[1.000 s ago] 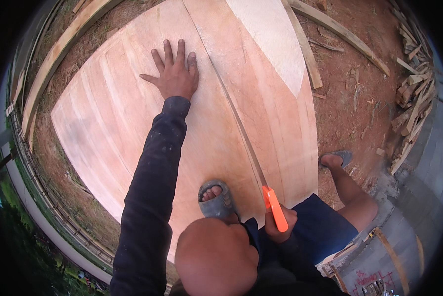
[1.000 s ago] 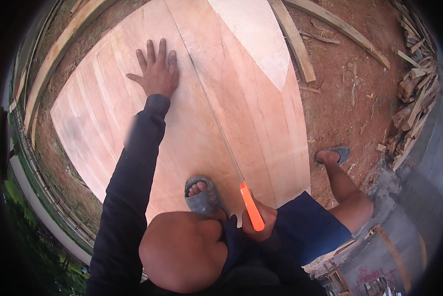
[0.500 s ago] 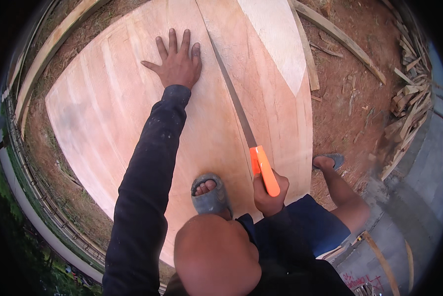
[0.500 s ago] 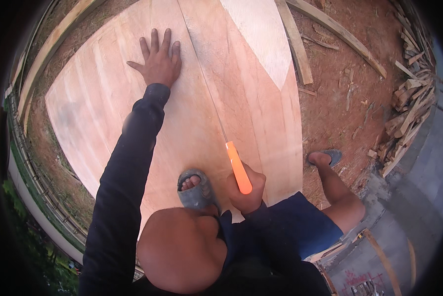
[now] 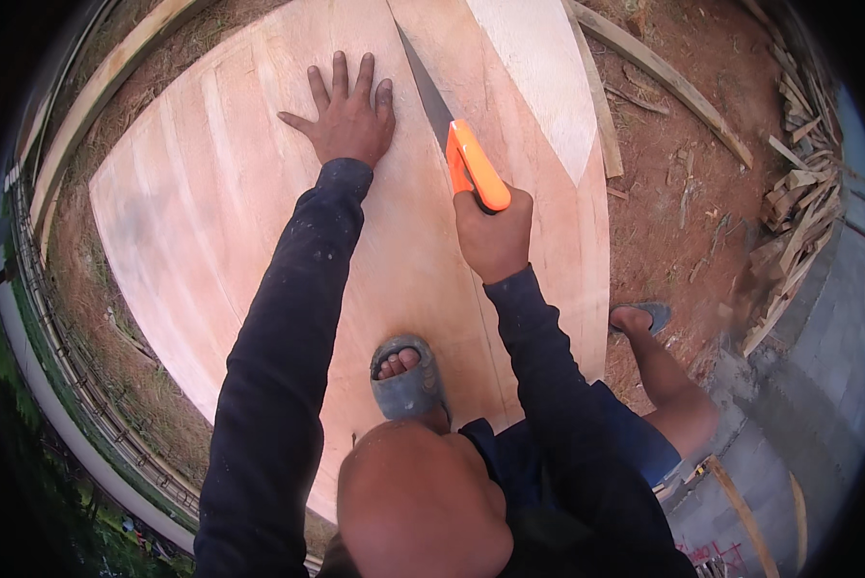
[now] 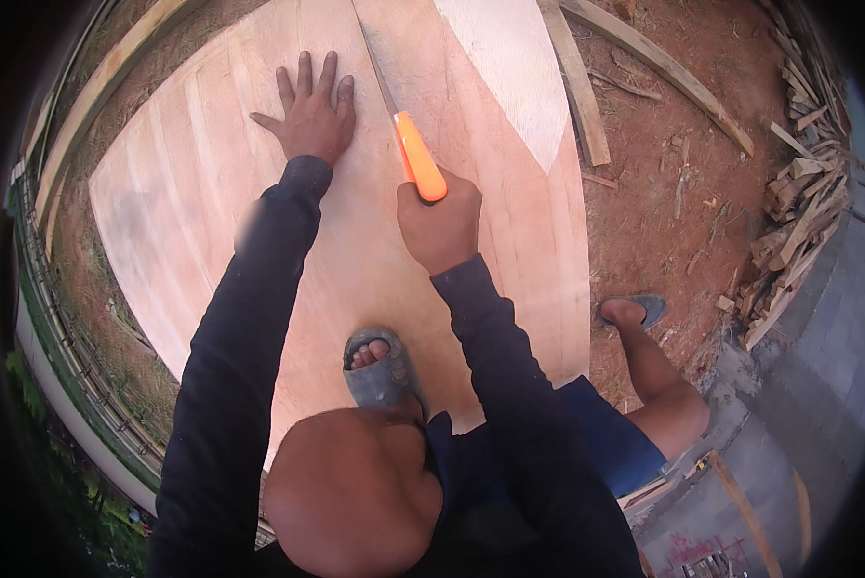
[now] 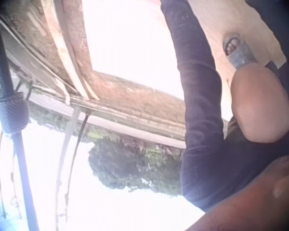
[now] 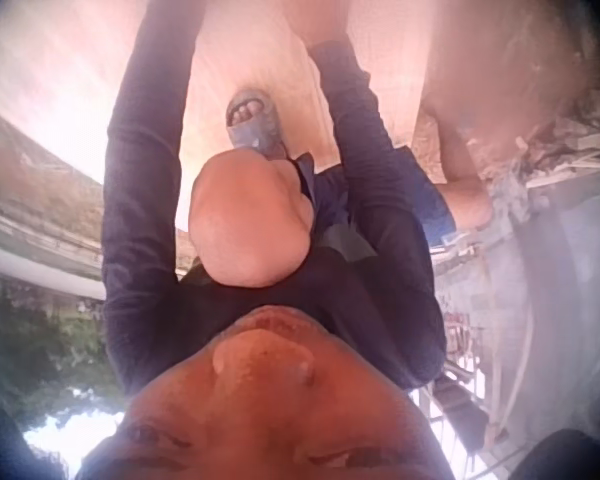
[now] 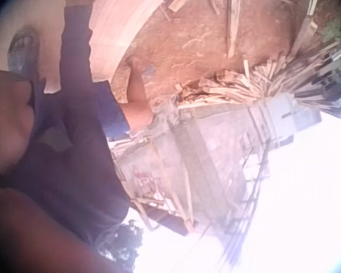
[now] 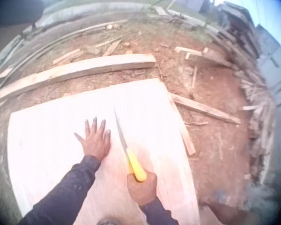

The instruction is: The person uses a hand saw to cut a large sheet of plywood placed on the ground. They hold the sheet steady with their left hand and saw along a straight line with their right hand, pausing briefly to reposition before continuing the cut.

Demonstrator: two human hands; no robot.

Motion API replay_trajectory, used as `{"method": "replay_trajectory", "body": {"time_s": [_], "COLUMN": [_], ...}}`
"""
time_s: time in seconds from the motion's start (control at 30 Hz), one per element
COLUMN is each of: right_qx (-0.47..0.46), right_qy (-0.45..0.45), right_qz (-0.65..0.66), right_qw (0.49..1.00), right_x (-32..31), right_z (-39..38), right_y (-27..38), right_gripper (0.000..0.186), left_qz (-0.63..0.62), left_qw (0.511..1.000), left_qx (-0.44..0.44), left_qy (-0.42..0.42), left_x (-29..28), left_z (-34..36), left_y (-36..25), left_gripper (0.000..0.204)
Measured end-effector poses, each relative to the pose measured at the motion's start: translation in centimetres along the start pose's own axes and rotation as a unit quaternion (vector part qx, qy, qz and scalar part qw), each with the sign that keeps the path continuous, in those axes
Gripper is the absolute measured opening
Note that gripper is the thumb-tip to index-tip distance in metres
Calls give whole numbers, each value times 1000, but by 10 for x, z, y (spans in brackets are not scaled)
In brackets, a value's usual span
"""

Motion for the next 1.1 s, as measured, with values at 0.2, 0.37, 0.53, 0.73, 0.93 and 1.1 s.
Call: {"method": "replay_trajectory", "body": {"time_s": [0.2,0.37,0.53,0.73,0.93,1.1], "right_qx": [-67,0,-14,15,35,7], "right_qy": [10,14,-27,28,19,-32], "right_qz": [-164,5,-61,-85,-26,-91], "right_qw": [984,1000,998,996,999,995], "right_x": [-103,-18,30,-84,-58,34], "right_z": [-195,-45,62,-158,-112,77], "right_y": [-3,-13,32,-8,3,52], "right_gripper": [36,5,21,19,19,24], "left_qz": [15,18,15,24,5,-1], "left_qw": [1000,1000,1000,1000,1000,1000], "left_qx": [-6,-8,-4,-8,-3,3], "left_qy": [13,22,25,14,6,15], "left_x": [-2,-1,-5,1,4,-6], "left_z": [-9,-8,0,-5,-11,4], "left_y": [2,0,-14,6,5,-13], "left_gripper": [50,51,51,51,50,51]}}
Point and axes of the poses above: each hand's wrist, its own z-axis towards the middle knuckle, its own x-axis out of the palm, y = z × x, the point moved 1 cm from there along z, towards the middle knuckle, and after that the axes turned 4 degrees about x, right-handed, at the moved point
